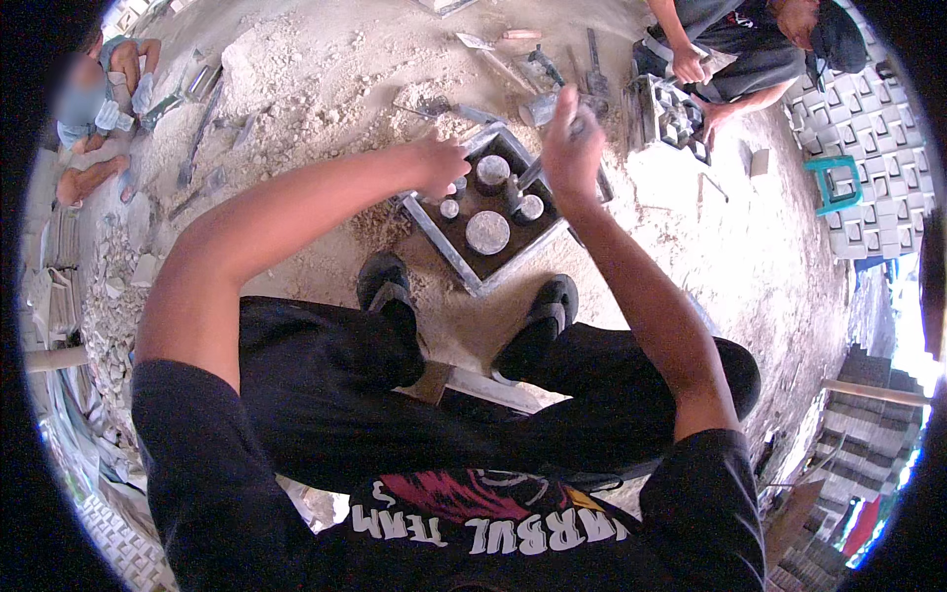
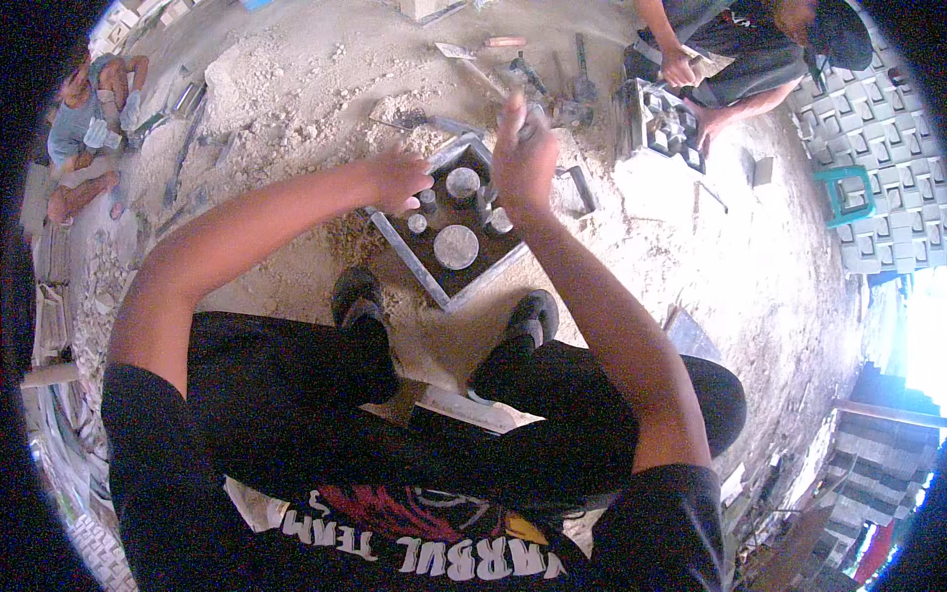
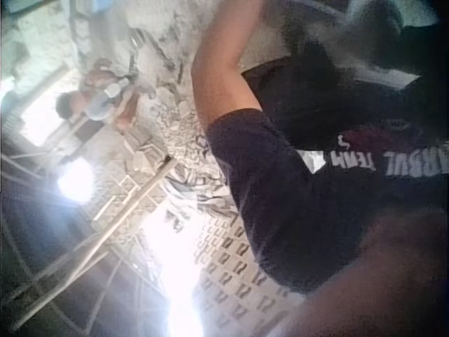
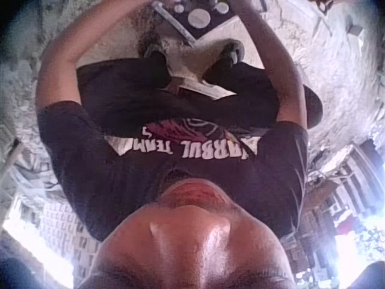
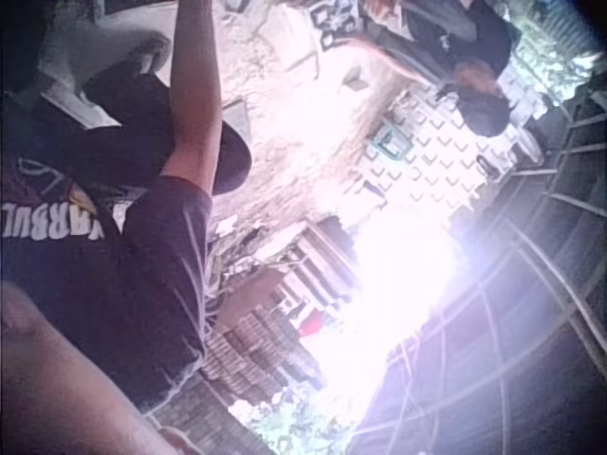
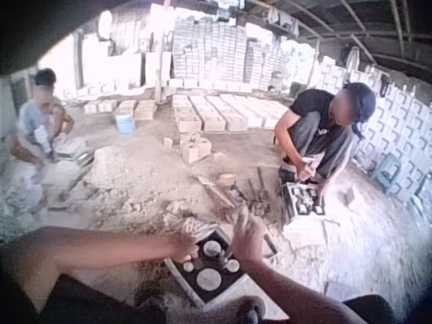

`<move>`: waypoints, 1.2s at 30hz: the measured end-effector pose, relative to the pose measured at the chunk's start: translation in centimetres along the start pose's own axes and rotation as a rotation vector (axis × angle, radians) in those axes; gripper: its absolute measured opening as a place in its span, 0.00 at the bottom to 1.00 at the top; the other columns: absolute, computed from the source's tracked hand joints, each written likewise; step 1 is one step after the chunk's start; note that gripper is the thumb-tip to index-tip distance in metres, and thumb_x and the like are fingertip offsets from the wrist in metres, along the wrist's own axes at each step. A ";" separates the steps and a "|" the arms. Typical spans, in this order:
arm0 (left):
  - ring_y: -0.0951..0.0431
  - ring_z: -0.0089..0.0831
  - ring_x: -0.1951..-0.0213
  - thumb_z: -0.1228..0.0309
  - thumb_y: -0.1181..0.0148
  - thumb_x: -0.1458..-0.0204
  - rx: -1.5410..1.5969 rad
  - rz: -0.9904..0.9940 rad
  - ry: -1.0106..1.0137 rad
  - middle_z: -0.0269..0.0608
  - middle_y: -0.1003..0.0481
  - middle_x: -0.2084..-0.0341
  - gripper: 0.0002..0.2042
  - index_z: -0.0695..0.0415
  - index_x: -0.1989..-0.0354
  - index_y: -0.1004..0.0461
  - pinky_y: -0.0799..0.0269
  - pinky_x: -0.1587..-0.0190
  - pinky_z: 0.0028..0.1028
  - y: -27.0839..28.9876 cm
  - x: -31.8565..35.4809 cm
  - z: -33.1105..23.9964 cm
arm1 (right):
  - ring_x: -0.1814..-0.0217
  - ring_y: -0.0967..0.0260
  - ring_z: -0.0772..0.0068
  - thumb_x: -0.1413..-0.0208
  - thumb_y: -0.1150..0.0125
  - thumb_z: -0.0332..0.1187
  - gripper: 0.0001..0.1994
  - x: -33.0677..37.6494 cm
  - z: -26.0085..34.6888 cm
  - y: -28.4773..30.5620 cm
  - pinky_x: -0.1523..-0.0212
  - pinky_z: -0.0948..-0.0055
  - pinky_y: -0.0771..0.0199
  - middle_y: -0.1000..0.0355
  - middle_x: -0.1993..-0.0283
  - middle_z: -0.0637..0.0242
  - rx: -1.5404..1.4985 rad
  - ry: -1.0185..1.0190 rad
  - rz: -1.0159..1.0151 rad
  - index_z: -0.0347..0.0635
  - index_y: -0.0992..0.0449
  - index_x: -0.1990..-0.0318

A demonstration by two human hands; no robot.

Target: The person fills a metal mold with white powder and small stone cylinders, then compacts the material around the cylinders using a small tool and a hammer.

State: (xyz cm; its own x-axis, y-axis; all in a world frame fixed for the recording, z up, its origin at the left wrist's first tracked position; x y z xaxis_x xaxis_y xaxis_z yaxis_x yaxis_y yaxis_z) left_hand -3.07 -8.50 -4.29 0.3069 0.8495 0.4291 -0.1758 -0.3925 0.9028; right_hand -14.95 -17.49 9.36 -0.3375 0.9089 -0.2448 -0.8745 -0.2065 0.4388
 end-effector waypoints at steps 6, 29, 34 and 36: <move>0.34 0.48 0.45 0.58 0.44 0.52 -0.016 0.155 0.024 0.52 0.32 0.51 0.21 0.57 0.53 0.30 0.46 0.42 0.57 -0.5 0.3 -0.4 | 0.83 0.45 0.82 0.37 0.59 0.53 0.29 0.2 2.0 1.5 0.81 0.74 0.44 0.41 0.86 0.74 -0.067 0.166 -0.127 0.38 0.35 0.83; 0.26 0.45 0.54 0.54 0.44 0.52 0.040 0.013 -0.081 0.48 0.26 0.62 0.19 0.57 0.60 0.27 0.39 0.50 0.57 0.1 1.2 -2.6 | 0.82 0.51 0.82 0.39 0.53 0.50 0.27 5.1 3.4 0.5 0.80 0.75 0.51 0.45 0.85 0.76 -0.185 0.115 0.988 0.41 0.36 0.85; 0.27 0.42 0.51 0.57 0.44 0.51 -0.062 0.124 -0.068 0.48 0.26 0.58 0.18 0.57 0.57 0.28 0.37 0.50 0.52 -0.4 1.5 -3.0 | 0.80 0.45 0.81 0.42 0.51 0.41 0.22 4.4 -0.3 0.9 0.72 0.76 0.37 0.40 0.85 0.71 -0.077 -0.051 0.834 0.37 0.35 0.85; 0.26 0.44 0.54 0.55 0.45 0.50 0.006 -0.036 -0.138 0.47 0.26 0.62 0.18 0.56 0.57 0.28 0.39 0.52 0.58 1.5 1.8 -3.6 | 0.81 0.45 0.81 0.42 0.53 0.40 0.22 4.1 0.3 0.6 0.71 0.76 0.37 0.39 0.85 0.71 -0.168 0.003 0.827 0.36 0.34 0.85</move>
State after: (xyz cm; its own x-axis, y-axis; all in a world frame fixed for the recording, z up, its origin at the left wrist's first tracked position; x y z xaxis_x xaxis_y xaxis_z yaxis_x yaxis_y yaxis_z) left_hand -6.12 -6.33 -2.25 0.4388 0.8064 0.3963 -0.1569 -0.3655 0.9175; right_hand -16.70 -13.81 8.89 -0.8925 0.4406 0.0964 -0.3858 -0.8564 0.3431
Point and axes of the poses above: each hand's wrist, its own x-axis away from the middle knuckle, its own y-axis out of the back of the hand, z = x × y, the point moved 10 cm from there along -x, towards the middle knuckle
